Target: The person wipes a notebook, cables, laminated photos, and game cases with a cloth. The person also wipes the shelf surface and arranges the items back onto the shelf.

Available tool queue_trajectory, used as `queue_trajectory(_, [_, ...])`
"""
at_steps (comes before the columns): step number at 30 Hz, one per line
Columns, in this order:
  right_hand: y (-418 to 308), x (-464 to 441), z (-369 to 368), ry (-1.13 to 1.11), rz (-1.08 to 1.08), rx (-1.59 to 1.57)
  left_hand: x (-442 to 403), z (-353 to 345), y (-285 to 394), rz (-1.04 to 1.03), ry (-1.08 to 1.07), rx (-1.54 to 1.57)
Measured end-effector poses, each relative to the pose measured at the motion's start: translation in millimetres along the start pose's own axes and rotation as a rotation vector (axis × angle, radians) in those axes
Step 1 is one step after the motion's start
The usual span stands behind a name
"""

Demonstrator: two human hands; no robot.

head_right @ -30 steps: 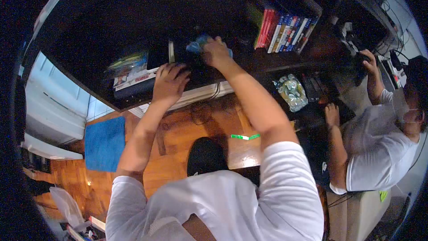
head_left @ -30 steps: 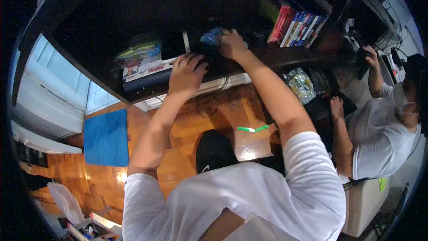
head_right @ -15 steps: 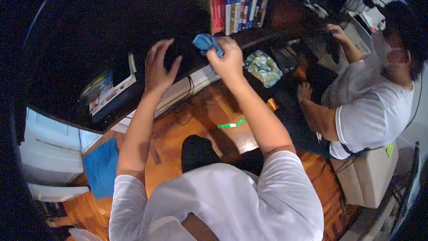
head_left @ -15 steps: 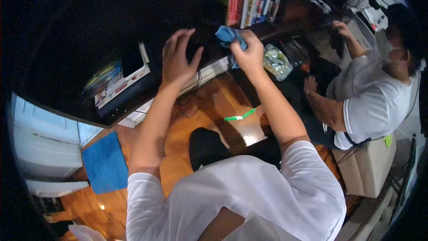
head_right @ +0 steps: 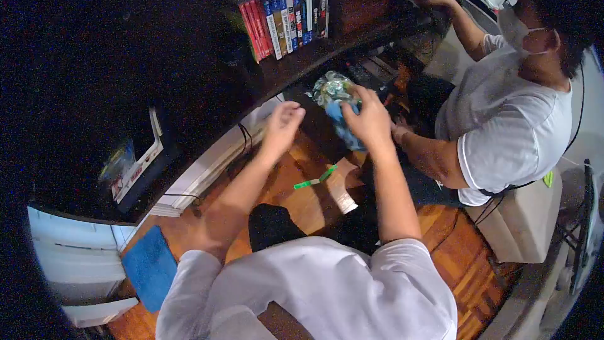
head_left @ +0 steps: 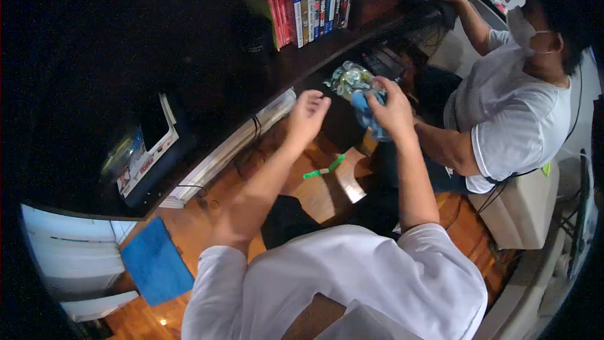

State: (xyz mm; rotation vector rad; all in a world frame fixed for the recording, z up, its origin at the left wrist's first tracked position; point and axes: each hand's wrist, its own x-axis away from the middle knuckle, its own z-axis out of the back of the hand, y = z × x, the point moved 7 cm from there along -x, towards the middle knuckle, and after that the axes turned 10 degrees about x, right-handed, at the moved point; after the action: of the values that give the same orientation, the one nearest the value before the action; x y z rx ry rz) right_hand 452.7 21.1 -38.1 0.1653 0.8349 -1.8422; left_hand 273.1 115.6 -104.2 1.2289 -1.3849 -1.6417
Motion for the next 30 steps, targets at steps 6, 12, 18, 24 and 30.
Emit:
queue_trajectory(6, [22.5,30.4,-49.3,-0.344,0.098,0.019,-1.7,-72.5,-82.2,0.63,0.002,0.546])
queue_trajectory(12, [52.5,8.0,-13.8,-0.064,-0.046,-0.563,-6.2,-58.5,-65.8,0.416,0.093,0.8])
queue_trajectory(18, [-72.1,41.4,-19.7,-0.059,0.405,-0.053,39.2,-52.8,-4.5,0.444,-0.086,0.997])
queue_trajectory(24, [-98.3,25.5,-60.7,-0.127,0.245,-0.201,50.0,13.3,-19.4,0.353,-0.113,0.509])
queue_trajectory(30, [-32.1,-21.4,-100.3,0.021,-0.129,-0.543,67.9,19.3,11.9,0.256,-0.066,0.519])
